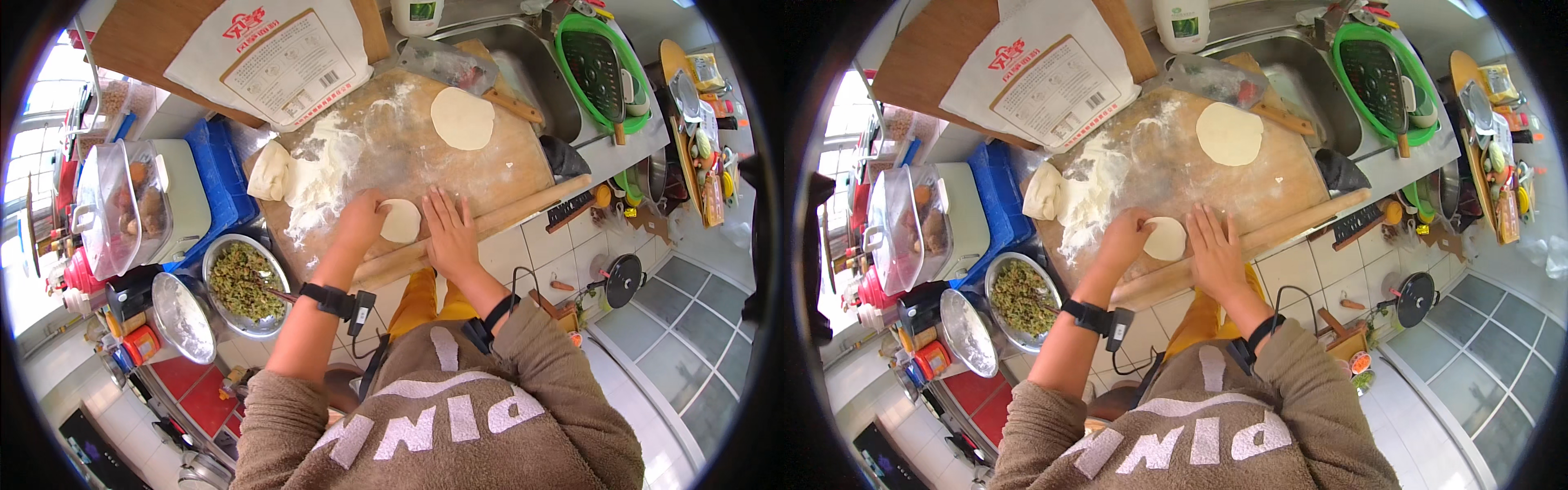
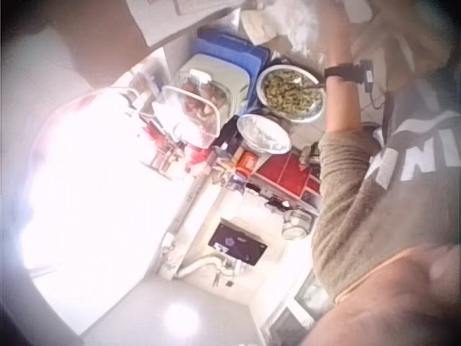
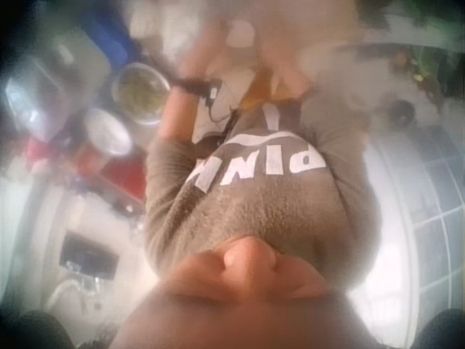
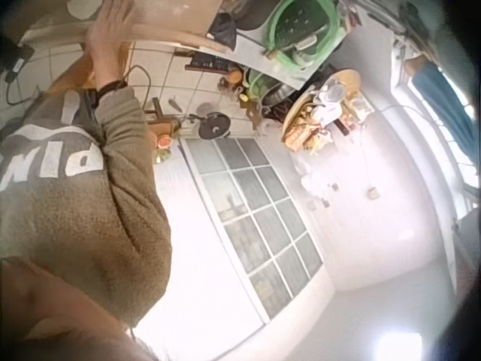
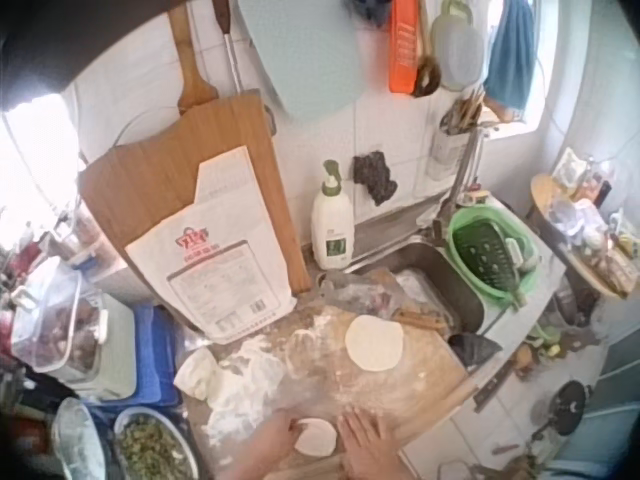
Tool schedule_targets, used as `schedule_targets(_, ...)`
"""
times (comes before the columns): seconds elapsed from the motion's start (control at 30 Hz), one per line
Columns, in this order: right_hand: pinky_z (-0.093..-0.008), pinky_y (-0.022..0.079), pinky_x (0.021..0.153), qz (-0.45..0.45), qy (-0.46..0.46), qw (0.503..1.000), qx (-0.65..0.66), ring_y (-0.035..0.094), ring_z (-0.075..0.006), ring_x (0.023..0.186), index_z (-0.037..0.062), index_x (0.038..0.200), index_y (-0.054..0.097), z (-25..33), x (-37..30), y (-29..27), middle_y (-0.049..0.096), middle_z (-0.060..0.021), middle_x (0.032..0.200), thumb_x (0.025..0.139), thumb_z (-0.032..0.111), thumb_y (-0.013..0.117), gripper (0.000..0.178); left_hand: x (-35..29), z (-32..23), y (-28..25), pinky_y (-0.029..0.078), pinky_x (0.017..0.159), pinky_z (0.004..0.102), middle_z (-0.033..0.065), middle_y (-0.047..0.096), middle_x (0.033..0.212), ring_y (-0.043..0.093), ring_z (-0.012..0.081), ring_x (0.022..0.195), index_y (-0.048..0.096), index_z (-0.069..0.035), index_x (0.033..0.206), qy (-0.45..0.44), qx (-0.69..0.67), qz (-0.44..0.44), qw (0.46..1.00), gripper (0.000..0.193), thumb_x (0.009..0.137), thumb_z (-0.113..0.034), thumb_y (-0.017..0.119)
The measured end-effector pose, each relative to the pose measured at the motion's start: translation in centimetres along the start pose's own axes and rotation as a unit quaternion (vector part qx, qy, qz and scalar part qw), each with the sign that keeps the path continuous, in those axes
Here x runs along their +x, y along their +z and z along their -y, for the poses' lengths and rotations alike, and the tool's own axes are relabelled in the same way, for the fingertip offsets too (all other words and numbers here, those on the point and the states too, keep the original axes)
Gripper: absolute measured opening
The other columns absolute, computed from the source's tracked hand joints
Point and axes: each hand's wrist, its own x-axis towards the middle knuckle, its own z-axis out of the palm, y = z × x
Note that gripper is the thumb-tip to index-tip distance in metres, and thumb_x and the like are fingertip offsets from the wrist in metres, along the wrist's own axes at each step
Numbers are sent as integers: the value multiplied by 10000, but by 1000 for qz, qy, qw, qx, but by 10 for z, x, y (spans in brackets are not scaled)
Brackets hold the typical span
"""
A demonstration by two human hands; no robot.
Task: The person prepares dumplings by rolling dough into flat circles, filling them with a green vegetable mixture using chopsticks, and folding them into sealed dumplings. The person places the finished dumplings into a multi-well pan on the stove.
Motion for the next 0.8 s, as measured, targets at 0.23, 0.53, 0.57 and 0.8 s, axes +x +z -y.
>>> schedule_targets(0.23,-578,171,1201,-129,5,991,-25,346,-355,1448,-40,1437,429,-4,85,25,384,-222,1542,823,69,546,634,-6,-5,0,514,850,436,139,668,1057,636,355,1006,690,-83,1071,113,151,8,982,214,887,-189,663)
schedule_targets(0.53,-591,177,1195,-73,-11,997,-1,326,-343,1463,-23,1460,407,7,28,21,366,-193,1562,848,69,514,628,-19,30,-11,516,840,477,164,663,1068,637,383,1007,673,-79,1061,-19,79,64,995,240,888,-246,669)
schedule_targets(0.57,-594,176,1195,-90,-11,996,-23,326,-342,1464,-22,1457,412,4,59,24,367,-193,1562,851,67,510,620,-20,28,-10,515,838,478,165,664,1066,636,385,1006,672,-74,1059,13,117,42,992,240,888,-242,669)
schedule_targets(0.8,-600,175,1190,-66,-53,996,-7,351,-325,1446,-24,1422,458,21,20,8,416,-209,1523,855,108,528,587,-1,29,-17,511,836,482,199,663,1051,636,393,997,670,-56,1095,31,95,-45,994,280,881,-236,682)
